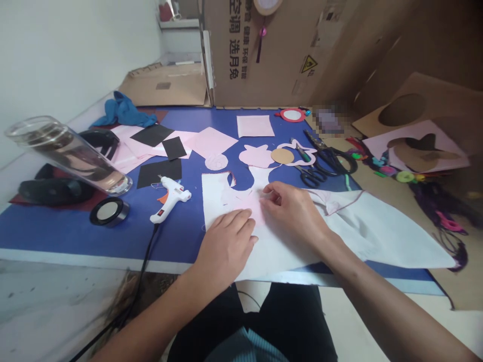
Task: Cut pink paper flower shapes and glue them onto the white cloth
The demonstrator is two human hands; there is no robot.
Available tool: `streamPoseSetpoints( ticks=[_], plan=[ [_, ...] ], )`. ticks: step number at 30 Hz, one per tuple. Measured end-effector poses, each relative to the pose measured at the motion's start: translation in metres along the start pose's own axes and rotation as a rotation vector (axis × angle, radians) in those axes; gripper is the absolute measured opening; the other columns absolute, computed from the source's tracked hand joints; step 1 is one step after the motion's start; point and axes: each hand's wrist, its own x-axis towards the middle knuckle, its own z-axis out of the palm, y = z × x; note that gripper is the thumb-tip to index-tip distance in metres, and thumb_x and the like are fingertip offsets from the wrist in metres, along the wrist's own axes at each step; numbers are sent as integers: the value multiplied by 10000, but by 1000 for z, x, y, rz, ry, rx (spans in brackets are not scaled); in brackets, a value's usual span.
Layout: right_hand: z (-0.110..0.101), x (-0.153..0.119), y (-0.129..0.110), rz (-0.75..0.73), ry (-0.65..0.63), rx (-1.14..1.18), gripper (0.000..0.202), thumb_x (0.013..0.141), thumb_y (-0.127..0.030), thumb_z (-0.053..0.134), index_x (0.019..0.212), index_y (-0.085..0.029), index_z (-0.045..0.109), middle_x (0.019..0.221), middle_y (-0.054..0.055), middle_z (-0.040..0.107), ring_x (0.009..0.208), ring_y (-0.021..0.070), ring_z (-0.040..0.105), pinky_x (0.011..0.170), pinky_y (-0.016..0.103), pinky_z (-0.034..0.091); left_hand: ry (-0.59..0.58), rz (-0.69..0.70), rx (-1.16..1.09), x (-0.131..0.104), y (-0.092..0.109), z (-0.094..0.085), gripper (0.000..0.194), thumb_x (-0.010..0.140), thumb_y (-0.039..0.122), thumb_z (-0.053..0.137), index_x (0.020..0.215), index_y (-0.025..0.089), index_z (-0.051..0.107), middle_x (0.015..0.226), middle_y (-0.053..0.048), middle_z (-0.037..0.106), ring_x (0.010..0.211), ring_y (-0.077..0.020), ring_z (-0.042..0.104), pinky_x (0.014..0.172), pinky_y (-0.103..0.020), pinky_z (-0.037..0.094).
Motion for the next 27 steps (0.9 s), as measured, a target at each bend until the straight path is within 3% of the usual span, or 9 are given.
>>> streamPoseSetpoints(
  ticks=[3,5,9,11,14,27],
  plan=[
    [-8,-8,6,-55,87,-114,234,976,-231,616,1150,-229,771,1070,95,836,931,309,769,782,417,544,23,6,0,-1,-1,2,280,1085,196,552,1317,149,702,1505,-161,697,1386,-340,653,1136,-529,554],
    [-12,-21,8,-179,146,-180,307,1047,-238,534,1240,-218,772,1207,128,832,1033,333,786,866,462,583,42,11,2,-2,-1,4,277,1086,199,554,1308,135,708,1486,-162,708,1369,-343,661,1120,-527,565],
    [-4,-50,8,-547,-15,-199,481,1084,-130,433,1502,-181,665,1516,133,721,1379,296,696,1133,487,576,96,37,10,-2,-2,7,295,1091,206,551,1321,108,706,1424,-165,738,1329,-344,681,1107,-525,577],
    [5,-59,7,-630,-45,-236,485,1120,-173,441,1572,-99,601,1589,186,653,1467,312,634,1195,529,550,112,47,13,-3,-3,8,316,1094,202,538,1349,101,695,1416,-165,741,1323,-336,685,1110,-521,579],
    [13,-63,8,-620,-37,-295,512,1152,-286,470,1579,-27,582,1605,233,622,1496,341,608,1216,569,541,114,48,12,-3,-5,9,337,1103,202,515,1386,123,681,1446,-154,732,1343,-322,680,1117,-518,580],
    [8,-61,21,-549,50,-504,517,1192,-356,368,1553,-89,624,1633,170,610,1494,311,613,1189,548,549,121,48,16,-4,-4,10,280,1080,196,567,1317,139,703,1471,-157,721,1357,-329,678,1108,-524,577]
  ],
)
